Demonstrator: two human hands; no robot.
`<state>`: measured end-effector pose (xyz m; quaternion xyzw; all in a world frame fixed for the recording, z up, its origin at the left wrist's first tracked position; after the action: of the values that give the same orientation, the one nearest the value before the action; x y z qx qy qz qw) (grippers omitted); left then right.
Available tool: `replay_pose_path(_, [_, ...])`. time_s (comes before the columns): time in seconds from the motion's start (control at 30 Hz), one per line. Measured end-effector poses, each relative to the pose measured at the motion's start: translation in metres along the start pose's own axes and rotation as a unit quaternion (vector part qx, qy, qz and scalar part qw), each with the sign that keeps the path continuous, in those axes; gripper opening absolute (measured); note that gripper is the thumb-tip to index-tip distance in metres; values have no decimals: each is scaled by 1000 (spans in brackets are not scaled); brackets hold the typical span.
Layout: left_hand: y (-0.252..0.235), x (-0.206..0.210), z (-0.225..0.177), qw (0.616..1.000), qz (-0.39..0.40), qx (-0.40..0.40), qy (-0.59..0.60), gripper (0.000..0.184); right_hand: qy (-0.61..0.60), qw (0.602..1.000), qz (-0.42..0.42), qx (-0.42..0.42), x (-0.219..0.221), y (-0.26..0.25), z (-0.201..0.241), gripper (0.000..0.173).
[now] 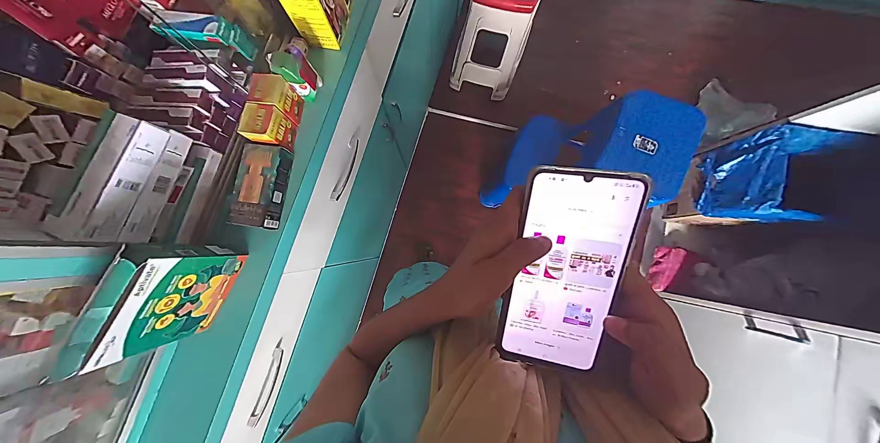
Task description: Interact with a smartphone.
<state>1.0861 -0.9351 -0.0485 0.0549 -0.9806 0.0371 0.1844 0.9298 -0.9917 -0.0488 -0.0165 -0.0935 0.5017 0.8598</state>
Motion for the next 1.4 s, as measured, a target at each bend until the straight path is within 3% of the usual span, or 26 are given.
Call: replay_pose_path(1.4, [-16, -4, -2, 999, 46, -28, 2, 43, 31, 998, -54, -9, 1, 1, 0, 45])
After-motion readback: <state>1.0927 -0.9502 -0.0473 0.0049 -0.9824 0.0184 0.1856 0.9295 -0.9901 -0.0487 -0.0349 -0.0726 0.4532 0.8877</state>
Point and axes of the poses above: each hand's wrist, its own y-axis away from the middle knuckle, its own x-axis out of the palm, z = x × y, the point moved 5 cm from there along -y, towards the middle knuckle, and after that the axes turned 5 degrees about z, right-handed, at the moved point
